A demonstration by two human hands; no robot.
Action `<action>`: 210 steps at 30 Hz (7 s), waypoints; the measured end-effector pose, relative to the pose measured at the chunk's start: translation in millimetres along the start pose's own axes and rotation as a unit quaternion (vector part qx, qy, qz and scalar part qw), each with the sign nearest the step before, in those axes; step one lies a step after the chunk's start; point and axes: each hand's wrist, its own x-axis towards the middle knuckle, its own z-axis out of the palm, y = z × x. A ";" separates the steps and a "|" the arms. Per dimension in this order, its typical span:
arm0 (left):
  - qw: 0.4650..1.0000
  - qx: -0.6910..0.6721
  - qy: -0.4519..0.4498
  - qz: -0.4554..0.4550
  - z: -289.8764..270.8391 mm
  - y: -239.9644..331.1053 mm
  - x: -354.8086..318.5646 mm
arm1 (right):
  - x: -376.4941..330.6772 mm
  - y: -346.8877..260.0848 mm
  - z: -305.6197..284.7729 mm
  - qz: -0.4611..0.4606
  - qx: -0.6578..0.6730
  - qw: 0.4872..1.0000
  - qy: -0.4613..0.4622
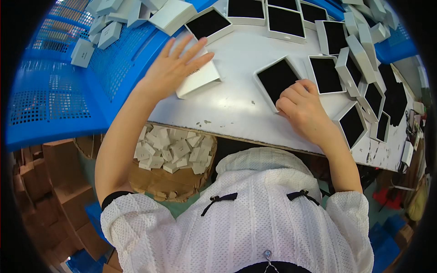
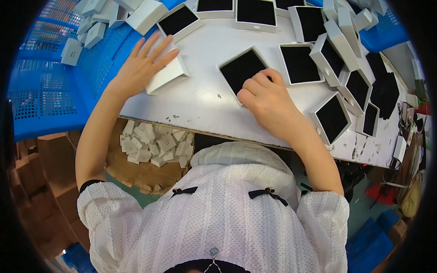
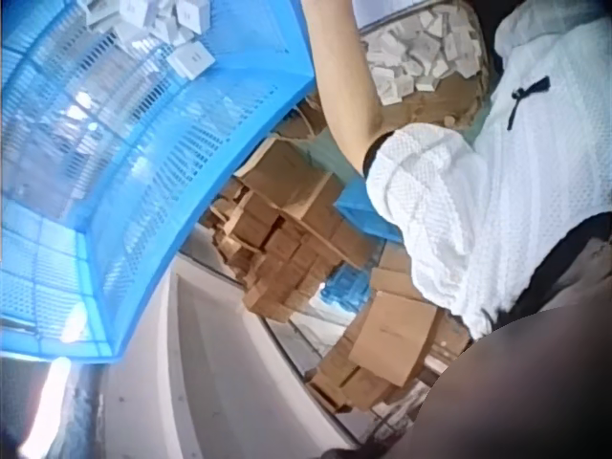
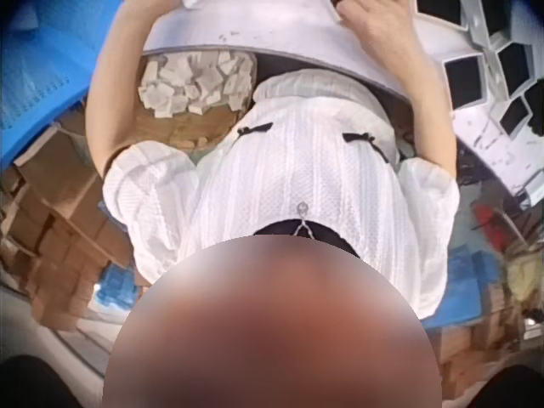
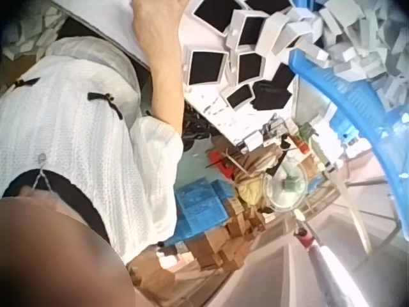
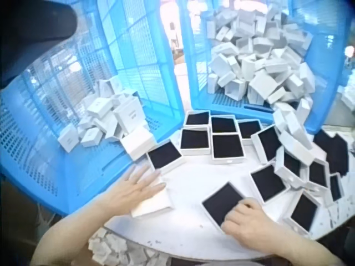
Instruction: Packaging products into small white boxes with black foam inserts.
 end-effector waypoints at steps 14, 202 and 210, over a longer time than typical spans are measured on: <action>0.842 -0.505 0.049 -0.183 -27.4 77.9 8.1 | 16.5 -14.3 29.1 0.153 0.110 0.972 0.142; 0.775 -0.563 -0.076 -0.275 -1.7 -47.8 -16.8 | 107.7 28.9 41.1 0.231 -0.020 0.966 0.111; 0.826 -0.429 -0.007 -0.366 -29.2 82.3 -26.0 | 95.6 5.5 58.0 0.176 0.091 0.971 0.131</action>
